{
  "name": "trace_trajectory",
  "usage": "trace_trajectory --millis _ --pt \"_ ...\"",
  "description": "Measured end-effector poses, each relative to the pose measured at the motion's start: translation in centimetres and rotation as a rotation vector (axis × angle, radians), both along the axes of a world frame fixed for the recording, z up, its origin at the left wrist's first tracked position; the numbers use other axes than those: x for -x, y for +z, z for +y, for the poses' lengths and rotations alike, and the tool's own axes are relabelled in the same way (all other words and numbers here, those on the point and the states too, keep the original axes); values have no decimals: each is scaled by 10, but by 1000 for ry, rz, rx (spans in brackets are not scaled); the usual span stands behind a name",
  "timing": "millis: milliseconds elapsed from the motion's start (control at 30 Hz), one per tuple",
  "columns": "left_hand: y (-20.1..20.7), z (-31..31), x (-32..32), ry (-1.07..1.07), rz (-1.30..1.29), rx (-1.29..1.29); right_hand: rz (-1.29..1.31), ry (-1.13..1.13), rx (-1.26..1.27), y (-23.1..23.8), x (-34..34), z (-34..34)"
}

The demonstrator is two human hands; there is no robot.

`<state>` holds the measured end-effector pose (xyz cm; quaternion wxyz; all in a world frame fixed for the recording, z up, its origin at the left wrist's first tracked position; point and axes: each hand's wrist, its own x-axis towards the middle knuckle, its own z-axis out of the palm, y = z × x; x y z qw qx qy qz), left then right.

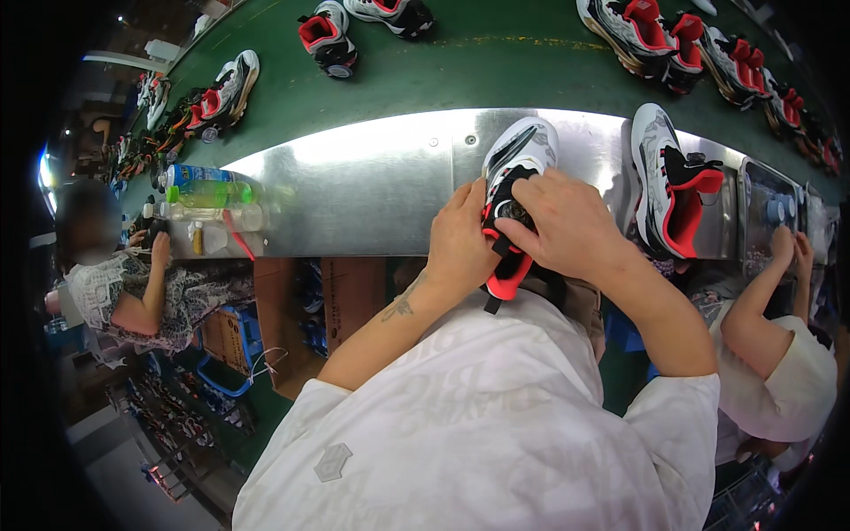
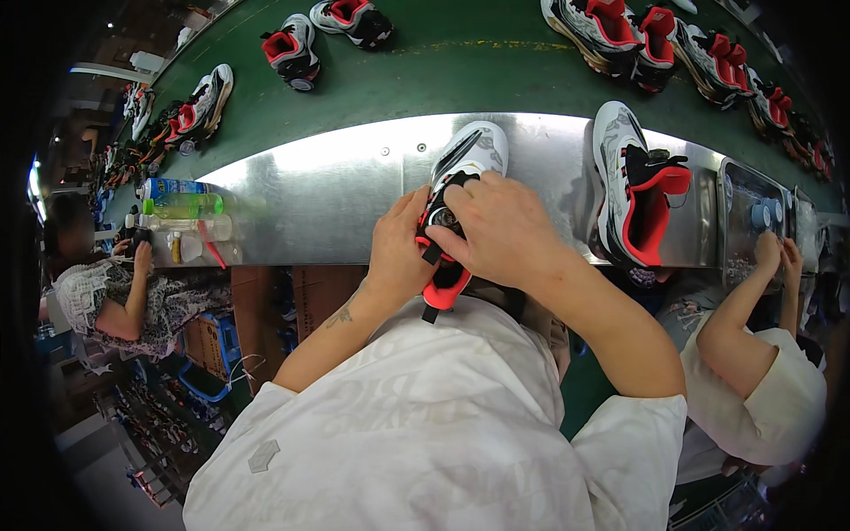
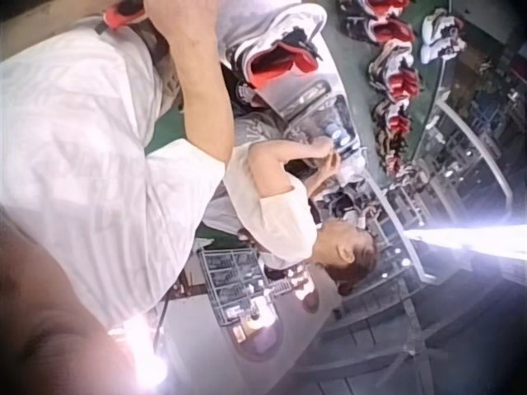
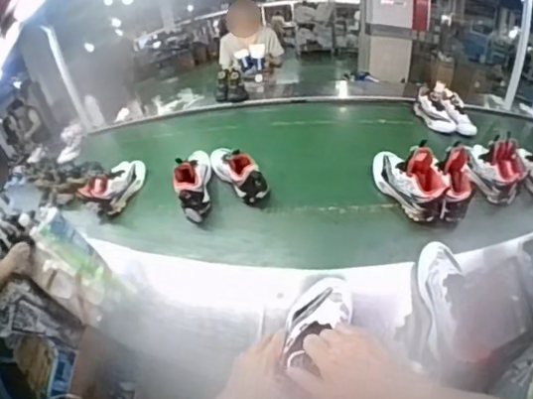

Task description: The person repeatedly picks up shoes from a conveyor belt and tightens the dial lacing system on each shoe. They handle multiple pairs of different colored sneakers, rotating the dial to tighten the laces, then placing the shoes back on the belt.

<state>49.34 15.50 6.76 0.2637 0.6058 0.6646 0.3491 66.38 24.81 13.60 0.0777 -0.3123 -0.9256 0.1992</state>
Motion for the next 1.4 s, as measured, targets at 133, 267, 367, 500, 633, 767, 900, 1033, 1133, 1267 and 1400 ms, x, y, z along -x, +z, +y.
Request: trace_trajectory --millis 133,267,367,500,633,767,900,1033,1133,1267,1400 --pt "3 2 -1 0 -16 7 144 124 41 1 -7 14" --pt "12 3 -2 -13 5 11 124 181 86 -3 -3 22" --pt "5 -1 -2 -1 -19 10 97 243 78 4 0 24" --pt "1 -4 -3 5 -27 -37 133 264 53 4 0 24" --pt "0 -3 -4 -1 24 46 125 299 25 9 -4 25" --pt "-3 -2 -6 -17 47 40 59 251 -12 7 -7 22" --pt "5 3 -7 -16 20 51 -148 -55 141 6 1 8" --pt "-2 2 -5 -21 -1 -69 -140 -84 76 4 1 -4" --pt "-4 3 -5 -14 -30 -63 85 24 -19 0 -10 1" --pt "5 6 -9 -8 -50 -48 133 176 55 -3 -16 17" --pt "-1 7 -6 -44 -48 -10 57 308 -10 6 -10 29"
